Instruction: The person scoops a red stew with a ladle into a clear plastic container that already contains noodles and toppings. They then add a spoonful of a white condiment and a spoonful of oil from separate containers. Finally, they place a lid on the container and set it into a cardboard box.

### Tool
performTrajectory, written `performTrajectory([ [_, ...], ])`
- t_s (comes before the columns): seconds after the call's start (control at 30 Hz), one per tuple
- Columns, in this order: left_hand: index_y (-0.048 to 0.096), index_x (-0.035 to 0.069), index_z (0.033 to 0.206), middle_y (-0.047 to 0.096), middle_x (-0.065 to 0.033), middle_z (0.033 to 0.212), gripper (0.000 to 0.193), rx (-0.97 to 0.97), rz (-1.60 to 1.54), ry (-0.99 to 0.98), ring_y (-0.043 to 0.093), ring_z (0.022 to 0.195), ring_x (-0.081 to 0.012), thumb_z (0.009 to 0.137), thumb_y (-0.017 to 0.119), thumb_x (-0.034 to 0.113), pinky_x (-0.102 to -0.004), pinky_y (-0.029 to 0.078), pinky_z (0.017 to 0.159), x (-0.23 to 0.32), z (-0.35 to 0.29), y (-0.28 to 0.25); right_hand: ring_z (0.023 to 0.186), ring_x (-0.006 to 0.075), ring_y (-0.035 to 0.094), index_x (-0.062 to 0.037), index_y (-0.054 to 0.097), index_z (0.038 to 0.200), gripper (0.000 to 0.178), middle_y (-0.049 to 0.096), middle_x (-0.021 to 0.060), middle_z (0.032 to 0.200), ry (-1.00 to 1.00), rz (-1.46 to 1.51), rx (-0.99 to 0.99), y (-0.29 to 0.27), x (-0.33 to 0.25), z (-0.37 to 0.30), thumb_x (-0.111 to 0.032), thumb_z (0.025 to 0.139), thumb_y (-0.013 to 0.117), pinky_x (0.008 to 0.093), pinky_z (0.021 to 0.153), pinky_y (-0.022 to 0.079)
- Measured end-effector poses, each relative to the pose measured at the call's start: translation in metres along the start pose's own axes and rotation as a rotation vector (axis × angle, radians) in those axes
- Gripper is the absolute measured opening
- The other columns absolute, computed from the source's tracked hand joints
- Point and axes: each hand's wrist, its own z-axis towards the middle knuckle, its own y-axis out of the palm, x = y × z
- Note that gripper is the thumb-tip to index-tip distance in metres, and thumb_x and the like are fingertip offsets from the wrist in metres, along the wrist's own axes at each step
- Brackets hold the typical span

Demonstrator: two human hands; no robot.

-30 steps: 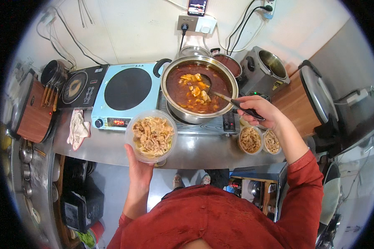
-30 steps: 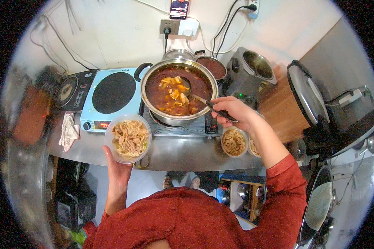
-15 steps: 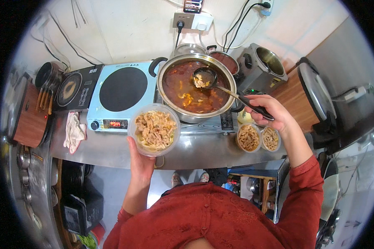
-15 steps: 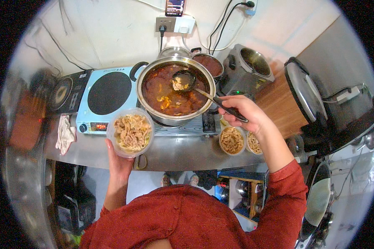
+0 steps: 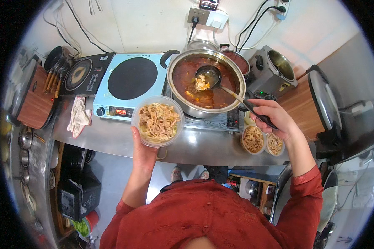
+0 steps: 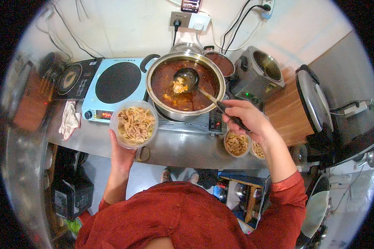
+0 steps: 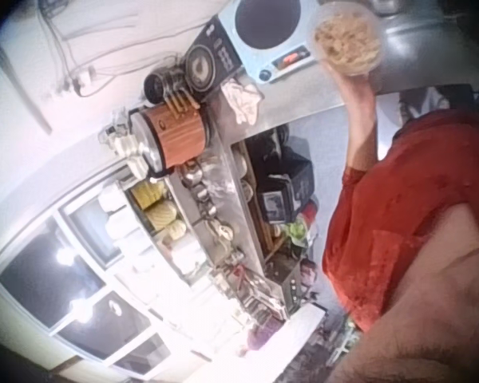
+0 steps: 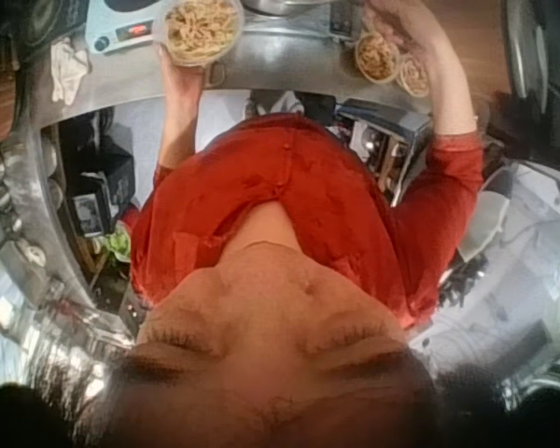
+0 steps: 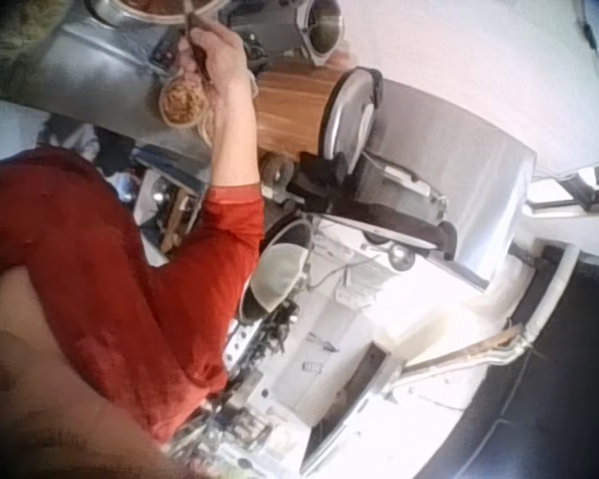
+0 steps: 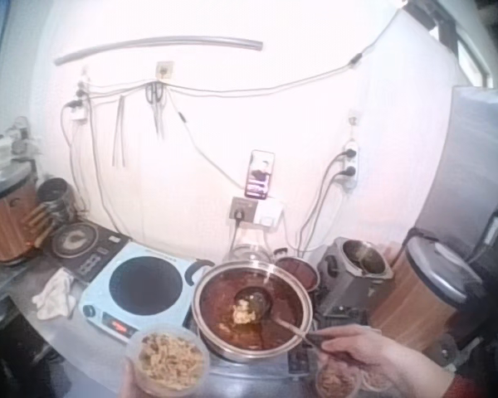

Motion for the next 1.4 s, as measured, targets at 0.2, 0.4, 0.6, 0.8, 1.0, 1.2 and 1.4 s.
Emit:
performTrajectory([
  [0.2,0.026,0.013,0.148,0.036,-0.0072,0.149,0.082,0.050,0.089,0.025,0.036,0.136,-0.0244,0.089,0.043,0.067,-0.0429,0.033,0.110,0.000,-0.007,0.002,0.050,0.0086,0.044,0.0015,0.045,0.133,0.042,0.057,0.0073,0.081,0.001,0.000,0.043,-0.007,0.002,-0.002,-0.006,0.092,0.047,0.0204,0.037,0.029],
  [0.4,0.027,0.012,0.147,0.037,-0.0074,0.148,0.081,0.040,0.066,0.008,0.037,0.136,-0.0243,0.089,0.044,0.066,-0.0423,0.033,0.110,-0.004,-0.006,0.002,0.049,0.0092,0.044,0.0021,0.042,0.134,0.045,0.058,0.0073,0.079,-0.024,-0.108,0.107,-0.014,0.006,-0.003,-0.006,0.090,0.049,0.0211,0.038,0.030],
  [0.6,0.027,0.012,0.147,0.036,-0.0071,0.149,0.077,-0.011,0.058,0.025,0.036,0.136,-0.0240,0.092,0.040,0.064,-0.0421,0.031,0.112,-0.007,-0.006,0.005,0.049,0.0098,0.045,0.0016,0.041,0.135,0.047,0.058,0.0079,0.079,-0.014,0.040,0.057,-0.017,0.002,-0.013,-0.007,0.090,0.049,0.0216,0.038,0.031],
  [0.8,0.027,0.012,0.148,0.035,-0.0069,0.150,0.075,-0.004,0.048,0.022,0.035,0.137,-0.0240,0.093,0.038,0.063,-0.0420,0.029,0.112,-0.008,-0.004,0.001,0.047,0.0087,0.045,-0.0011,0.044,0.136,0.046,0.058,0.0072,0.080,0.020,0.024,-0.071,0.003,-0.004,-0.037,-0.008,0.090,0.050,0.0208,0.038,0.030],
  [1.0,0.028,0.012,0.147,0.038,-0.0067,0.147,0.076,0.035,0.034,0.026,0.038,0.135,-0.0223,0.091,0.045,0.061,-0.0406,0.033,0.109,-0.005,-0.010,0.000,0.053,0.0086,0.050,-0.0019,0.044,0.138,0.052,0.060,0.0044,0.088,-0.056,-0.222,-0.175,0.044,0.012,-0.055,-0.004,0.087,0.054,0.0208,0.047,0.040],
  [1.2,0.027,0.015,0.148,0.036,-0.0069,0.149,0.079,0.027,0.082,0.041,0.035,0.137,-0.0240,0.089,0.043,0.066,-0.0429,0.031,0.111,-0.005,-0.013,0.002,0.077,0.0352,0.057,-0.0008,0.039,0.139,0.059,0.055,0.0189,0.094,-0.786,-1.191,-0.035,0.075,0.037,-0.058,-0.002,0.083,0.058,0.0415,0.067,0.047],
  [1.4,0.027,0.013,0.148,0.036,-0.0069,0.149,0.080,0.017,0.086,0.031,0.035,0.137,-0.0237,0.089,0.042,0.066,-0.0426,0.031,0.111,-0.003,-0.015,0.000,0.073,0.0374,0.058,-0.0011,0.036,0.140,0.062,0.053,0.0183,0.093,-0.772,-1.294,-0.053,0.087,0.035,-0.067,-0.002,0.082,0.058,0.0430,0.063,0.048],
])
